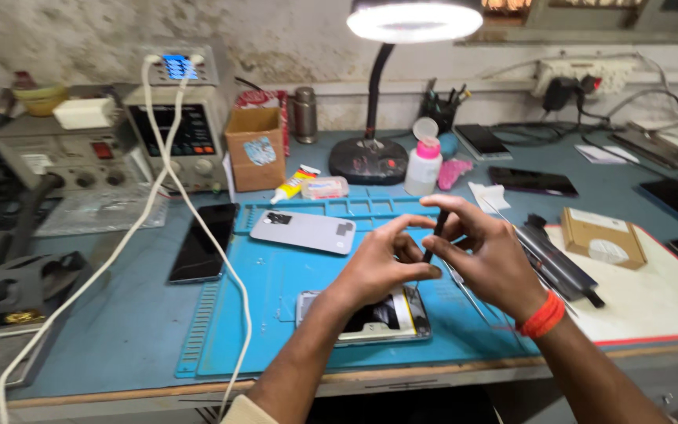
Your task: The person repairs a smartphone at a workbench. They lift the display from the phone frame, use a screwdriver to work on internal screws, manipulate internal components with a pry tool and tweezers, then press the display back onto the frame and press along the edges to seat it.
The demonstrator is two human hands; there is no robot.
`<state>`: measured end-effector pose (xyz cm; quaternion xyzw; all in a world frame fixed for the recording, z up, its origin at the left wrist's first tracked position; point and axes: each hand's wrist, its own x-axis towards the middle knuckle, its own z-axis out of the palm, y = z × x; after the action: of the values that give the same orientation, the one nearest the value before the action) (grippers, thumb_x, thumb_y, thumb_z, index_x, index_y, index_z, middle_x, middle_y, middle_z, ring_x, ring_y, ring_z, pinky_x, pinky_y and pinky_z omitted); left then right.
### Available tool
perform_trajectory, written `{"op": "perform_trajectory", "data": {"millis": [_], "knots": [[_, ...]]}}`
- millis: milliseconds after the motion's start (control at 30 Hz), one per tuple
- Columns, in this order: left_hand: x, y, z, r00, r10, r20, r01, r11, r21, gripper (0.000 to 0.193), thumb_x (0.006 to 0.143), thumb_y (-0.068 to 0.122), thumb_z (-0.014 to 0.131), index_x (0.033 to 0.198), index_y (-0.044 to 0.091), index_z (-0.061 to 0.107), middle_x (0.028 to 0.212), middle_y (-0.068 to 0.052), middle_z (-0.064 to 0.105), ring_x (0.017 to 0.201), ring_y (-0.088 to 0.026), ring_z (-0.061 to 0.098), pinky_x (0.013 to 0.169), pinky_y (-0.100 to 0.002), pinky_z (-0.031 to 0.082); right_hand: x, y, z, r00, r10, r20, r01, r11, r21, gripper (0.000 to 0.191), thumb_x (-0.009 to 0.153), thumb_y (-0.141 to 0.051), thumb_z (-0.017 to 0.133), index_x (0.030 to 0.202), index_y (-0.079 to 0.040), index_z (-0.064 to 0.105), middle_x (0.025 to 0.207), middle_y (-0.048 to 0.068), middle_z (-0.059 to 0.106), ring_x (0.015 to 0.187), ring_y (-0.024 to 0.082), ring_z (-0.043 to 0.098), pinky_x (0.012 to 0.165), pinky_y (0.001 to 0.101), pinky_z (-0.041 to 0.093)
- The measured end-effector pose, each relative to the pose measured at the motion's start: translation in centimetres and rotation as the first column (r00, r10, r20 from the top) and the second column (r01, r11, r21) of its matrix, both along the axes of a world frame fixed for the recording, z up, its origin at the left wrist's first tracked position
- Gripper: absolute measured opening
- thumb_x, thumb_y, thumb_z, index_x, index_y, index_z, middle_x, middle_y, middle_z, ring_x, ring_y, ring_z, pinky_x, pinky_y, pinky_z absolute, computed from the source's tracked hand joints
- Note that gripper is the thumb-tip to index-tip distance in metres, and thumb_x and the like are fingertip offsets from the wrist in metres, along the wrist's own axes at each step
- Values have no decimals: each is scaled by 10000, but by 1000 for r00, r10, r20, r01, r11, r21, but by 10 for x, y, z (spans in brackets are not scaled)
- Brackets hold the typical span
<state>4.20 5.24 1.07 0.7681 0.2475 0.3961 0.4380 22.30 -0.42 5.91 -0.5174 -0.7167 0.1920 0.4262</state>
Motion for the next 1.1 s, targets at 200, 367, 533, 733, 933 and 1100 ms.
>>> {"op": "perform_trajectory", "data": {"millis": [200,367,533,733,933,1100], "knots": [[-5,16,-13,927,-235,291,298,935,-193,586,881,38,760,1415,41,518,965,-113,760,891,-153,719,805,-328,593,12,1,8,947,305,-102,-304,952,25,536,934,-16,694,1444,-94,549,934,17,703,877,78,652,782,272,577],[-4,18,-18,929,-222,297,279,946,-165,564,885,13,781,1397,16,546,925,-107,754,868,-156,726,813,-326,599,6,-5,11,965,262,-30,-260,964,51,530,955,-28,703,1455,-101,542,897,13,679,913,77,691,820,264,594],[1,15,-13,941,-187,284,228,966,-122,581,837,-2,807,1366,3,566,882,-100,752,812,-153,719,760,-323,596,-6,-8,11,995,54,81,-68,983,169,447,922,-67,772,1347,-106,640,895,18,692,817,89,672,702,269,576],[-2,6,-13,933,-189,307,252,951,-181,621,830,-6,788,1397,23,535,986,-83,760,940,-145,741,846,-314,602,-2,-4,14,948,291,-125,-287,956,55,469,931,-64,705,1389,-114,615,966,-1,718,868,51,660,742,247,574],[0,2,-9,941,-165,295,231,951,-206,660,836,12,787,1438,36,517,973,-133,744,916,-162,728,819,-320,599,0,-8,14,985,171,11,-172,983,69,504,903,-43,747,1386,-110,622,912,48,718,824,81,681,728,266,593],[-3,0,-12,952,-167,257,199,974,-104,715,831,-16,814,1461,27,478,1055,-147,715,968,-155,693,866,-319,577,-1,-12,19,977,183,106,-193,976,95,525,900,-2,698,1402,-122,605,916,34,752,851,97,738,772,280,628]]}}
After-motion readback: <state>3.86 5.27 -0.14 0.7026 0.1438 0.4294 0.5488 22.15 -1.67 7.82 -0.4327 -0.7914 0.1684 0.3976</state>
